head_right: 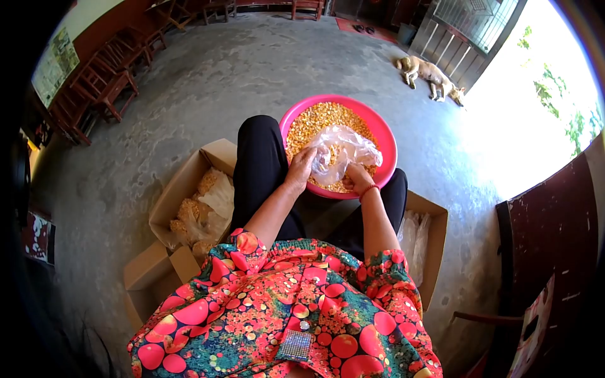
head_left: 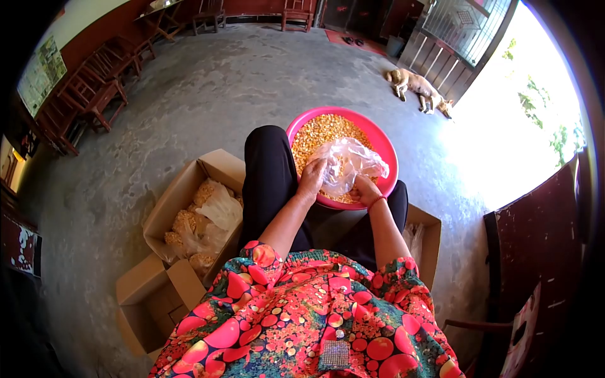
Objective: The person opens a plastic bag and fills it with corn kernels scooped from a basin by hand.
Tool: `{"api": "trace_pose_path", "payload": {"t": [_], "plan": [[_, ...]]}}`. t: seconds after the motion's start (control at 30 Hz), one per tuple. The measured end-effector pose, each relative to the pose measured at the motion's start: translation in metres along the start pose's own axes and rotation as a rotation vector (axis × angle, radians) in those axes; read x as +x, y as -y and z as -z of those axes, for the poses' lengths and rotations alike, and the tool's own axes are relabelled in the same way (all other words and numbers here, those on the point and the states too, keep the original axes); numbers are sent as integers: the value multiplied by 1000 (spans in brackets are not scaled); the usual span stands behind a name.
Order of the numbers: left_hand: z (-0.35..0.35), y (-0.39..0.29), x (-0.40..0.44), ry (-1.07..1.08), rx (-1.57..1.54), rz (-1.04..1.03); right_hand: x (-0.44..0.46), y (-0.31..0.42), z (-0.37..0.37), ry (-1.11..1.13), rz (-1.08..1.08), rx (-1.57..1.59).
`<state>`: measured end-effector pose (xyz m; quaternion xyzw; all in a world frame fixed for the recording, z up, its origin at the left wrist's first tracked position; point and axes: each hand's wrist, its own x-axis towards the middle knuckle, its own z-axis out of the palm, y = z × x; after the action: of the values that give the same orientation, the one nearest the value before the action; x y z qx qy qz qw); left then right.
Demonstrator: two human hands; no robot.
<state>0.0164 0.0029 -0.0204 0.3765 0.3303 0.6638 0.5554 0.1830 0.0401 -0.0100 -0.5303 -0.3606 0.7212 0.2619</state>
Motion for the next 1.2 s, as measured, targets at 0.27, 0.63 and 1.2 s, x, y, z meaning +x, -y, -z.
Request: {"api": "trace_pose_path", "payload": {"t": [0.27, 0.63, 1.2], "plan": [[-2, 0, -1, -31, 1, -12, -21, 6, 0, 86, 64, 8], [-1, 3, 1, -17, -5, -22, -44, 29, 5, 300, 107, 246], [-3, -7, -2, 21, -22, 95, -34, 35, -34, 70, 405, 42]]}}
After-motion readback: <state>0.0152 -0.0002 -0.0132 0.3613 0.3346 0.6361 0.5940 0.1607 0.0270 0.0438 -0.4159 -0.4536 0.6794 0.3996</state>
